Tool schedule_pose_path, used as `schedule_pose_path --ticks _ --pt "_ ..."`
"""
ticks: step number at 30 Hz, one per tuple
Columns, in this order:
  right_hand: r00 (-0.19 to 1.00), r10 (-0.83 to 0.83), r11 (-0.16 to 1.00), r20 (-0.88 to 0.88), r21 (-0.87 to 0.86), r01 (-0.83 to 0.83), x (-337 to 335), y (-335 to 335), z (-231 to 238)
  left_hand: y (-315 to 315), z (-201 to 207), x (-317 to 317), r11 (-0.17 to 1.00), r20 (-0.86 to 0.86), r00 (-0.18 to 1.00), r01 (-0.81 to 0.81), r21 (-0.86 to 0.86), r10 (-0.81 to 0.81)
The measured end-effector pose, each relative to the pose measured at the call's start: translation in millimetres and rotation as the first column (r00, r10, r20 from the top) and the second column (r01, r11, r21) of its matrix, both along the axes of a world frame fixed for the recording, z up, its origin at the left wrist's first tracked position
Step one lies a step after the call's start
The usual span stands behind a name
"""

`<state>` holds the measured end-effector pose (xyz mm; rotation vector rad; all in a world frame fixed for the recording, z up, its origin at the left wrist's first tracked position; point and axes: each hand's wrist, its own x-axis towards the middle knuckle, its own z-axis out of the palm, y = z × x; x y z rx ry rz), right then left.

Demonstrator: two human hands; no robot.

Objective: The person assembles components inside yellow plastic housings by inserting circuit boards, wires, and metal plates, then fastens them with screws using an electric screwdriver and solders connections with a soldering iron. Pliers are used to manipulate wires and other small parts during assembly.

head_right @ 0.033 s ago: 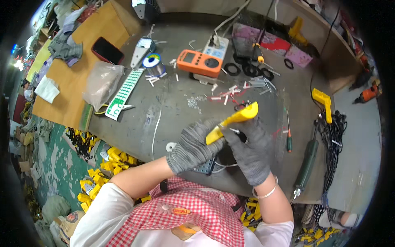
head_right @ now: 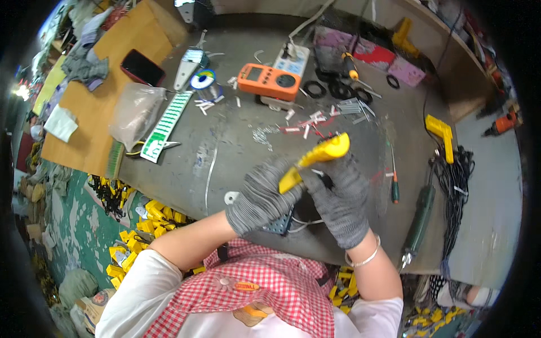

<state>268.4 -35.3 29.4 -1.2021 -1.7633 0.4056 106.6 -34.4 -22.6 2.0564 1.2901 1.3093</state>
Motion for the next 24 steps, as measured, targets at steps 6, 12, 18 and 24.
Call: schedule_pose_path --ticks 6,12,18,24 --pt "0.982 0.12 0.988 0.146 -0.119 -0.103 16 10 15 9 24 -11 0.934 0.076 0.991 0.133 -0.33 -0.114" --pt "0.985 0.009 0.995 0.171 -0.102 0.009 16 6 22 2 17 -7 0.989 -0.01 0.997 0.074 -0.126 -0.076" --pt "0.986 0.011 0.98 0.165 -0.197 0.022 13 5 16 4 14 -2 0.998 -0.101 0.995 0.032 0.045 -0.028" --pt "0.944 0.025 0.98 0.33 -0.196 0.043 15 4 28 7 21 -4 0.968 0.028 0.995 0.102 -0.23 -0.098"
